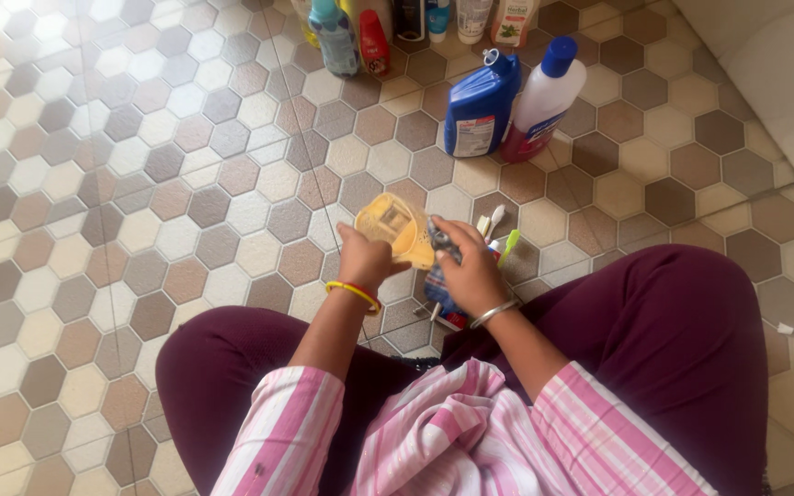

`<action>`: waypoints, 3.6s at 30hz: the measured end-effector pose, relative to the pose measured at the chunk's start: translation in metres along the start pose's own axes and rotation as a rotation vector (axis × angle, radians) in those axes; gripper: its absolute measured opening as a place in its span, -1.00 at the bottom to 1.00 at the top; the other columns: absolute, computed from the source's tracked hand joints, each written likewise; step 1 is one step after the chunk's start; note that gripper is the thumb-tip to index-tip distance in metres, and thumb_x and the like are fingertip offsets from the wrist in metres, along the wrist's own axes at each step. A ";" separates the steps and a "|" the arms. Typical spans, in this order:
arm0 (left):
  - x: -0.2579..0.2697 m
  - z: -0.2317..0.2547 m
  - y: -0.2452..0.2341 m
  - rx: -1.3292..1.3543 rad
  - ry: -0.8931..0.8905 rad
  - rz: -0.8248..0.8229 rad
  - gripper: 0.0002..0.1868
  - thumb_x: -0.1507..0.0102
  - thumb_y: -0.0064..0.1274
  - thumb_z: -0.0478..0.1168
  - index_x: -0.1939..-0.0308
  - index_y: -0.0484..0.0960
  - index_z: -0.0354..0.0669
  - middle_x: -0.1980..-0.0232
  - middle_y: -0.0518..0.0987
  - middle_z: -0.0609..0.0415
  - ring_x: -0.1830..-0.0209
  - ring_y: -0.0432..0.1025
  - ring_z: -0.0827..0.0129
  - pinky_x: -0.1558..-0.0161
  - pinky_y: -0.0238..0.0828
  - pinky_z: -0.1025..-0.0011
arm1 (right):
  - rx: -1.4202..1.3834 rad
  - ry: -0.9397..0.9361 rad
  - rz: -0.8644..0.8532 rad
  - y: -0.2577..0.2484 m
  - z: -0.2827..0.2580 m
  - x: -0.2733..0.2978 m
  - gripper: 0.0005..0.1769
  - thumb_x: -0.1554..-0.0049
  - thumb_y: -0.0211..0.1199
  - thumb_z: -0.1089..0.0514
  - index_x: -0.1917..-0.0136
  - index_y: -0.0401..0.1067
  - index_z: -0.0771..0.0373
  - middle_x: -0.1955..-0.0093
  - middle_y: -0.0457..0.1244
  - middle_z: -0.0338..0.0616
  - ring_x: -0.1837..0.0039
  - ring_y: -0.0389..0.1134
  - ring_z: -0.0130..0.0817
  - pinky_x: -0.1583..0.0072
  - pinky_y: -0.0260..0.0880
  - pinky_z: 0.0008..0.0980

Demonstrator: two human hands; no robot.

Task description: The person sits on the floor and scrubs a small beige plastic basket using a blue cloth and a toothbrush. They apply toothpaste to the cloth and scrub the interior and exterior surfaces of the basket repeatedly.

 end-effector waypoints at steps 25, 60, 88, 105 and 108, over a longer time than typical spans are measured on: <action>0.051 0.042 0.054 -1.662 0.829 -0.146 0.19 0.10 0.50 -0.04 -0.56 0.18 0.40 -0.55 0.12 -0.04 -0.51 0.02 -0.18 -0.34 0.13 -0.10 | 0.045 0.103 -0.026 0.010 0.081 -0.019 -0.45 -0.10 0.24 0.30 -0.37 0.40 0.06 -0.31 0.30 0.04 -0.30 0.37 -0.07 -0.28 0.36 -0.25; 0.034 0.014 0.057 -1.241 0.839 -0.210 0.10 -0.04 0.42 -0.16 -0.46 -0.03 -0.18 -0.44 0.18 -0.30 -0.24 0.26 -0.43 -0.27 0.32 -0.04 | 0.260 -0.289 0.072 -0.018 -0.060 0.016 -0.44 -0.12 0.09 0.46 -0.36 0.46 0.18 -0.32 0.28 0.07 -0.32 0.34 0.04 -0.33 0.36 -0.16; 0.031 0.009 0.054 -1.310 0.797 -0.257 0.13 0.00 0.45 -0.12 -0.45 0.00 -0.21 -0.38 0.23 -0.28 -0.21 0.29 -0.35 -0.25 0.31 0.01 | 0.456 -0.185 0.075 -0.017 -0.044 0.008 -0.40 -0.09 0.05 0.48 -0.38 0.41 0.26 -0.33 0.25 0.12 -0.32 0.29 0.03 -0.35 0.31 -0.15; 0.044 0.023 0.055 -1.263 0.620 -0.260 0.14 0.00 0.45 -0.18 -0.49 -0.01 -0.06 -0.35 0.25 -0.31 -0.26 0.30 -0.37 -0.24 0.35 0.00 | 0.470 -0.031 0.089 -0.018 -0.008 -0.001 -0.41 -0.15 0.07 0.42 -0.41 0.40 0.09 -0.37 0.27 -0.03 -0.34 0.33 -0.08 -0.34 0.39 -0.26; 0.045 0.025 0.054 -1.252 0.681 -0.276 0.14 0.01 0.45 -0.20 -0.48 -0.01 -0.11 -0.36 0.24 -0.34 -0.24 0.30 -0.40 -0.25 0.34 0.00 | 0.486 -0.285 0.092 -0.007 -0.055 0.021 -0.34 -0.09 0.07 0.48 -0.44 0.38 0.19 -0.35 0.25 0.11 -0.34 0.31 0.02 -0.36 0.35 -0.17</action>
Point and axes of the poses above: each hand's wrist, its own x-axis away from the middle knuckle, its own y-axis out of the palm, z = x × y, the point moved 8 cm from there along -x, towards the middle knuckle
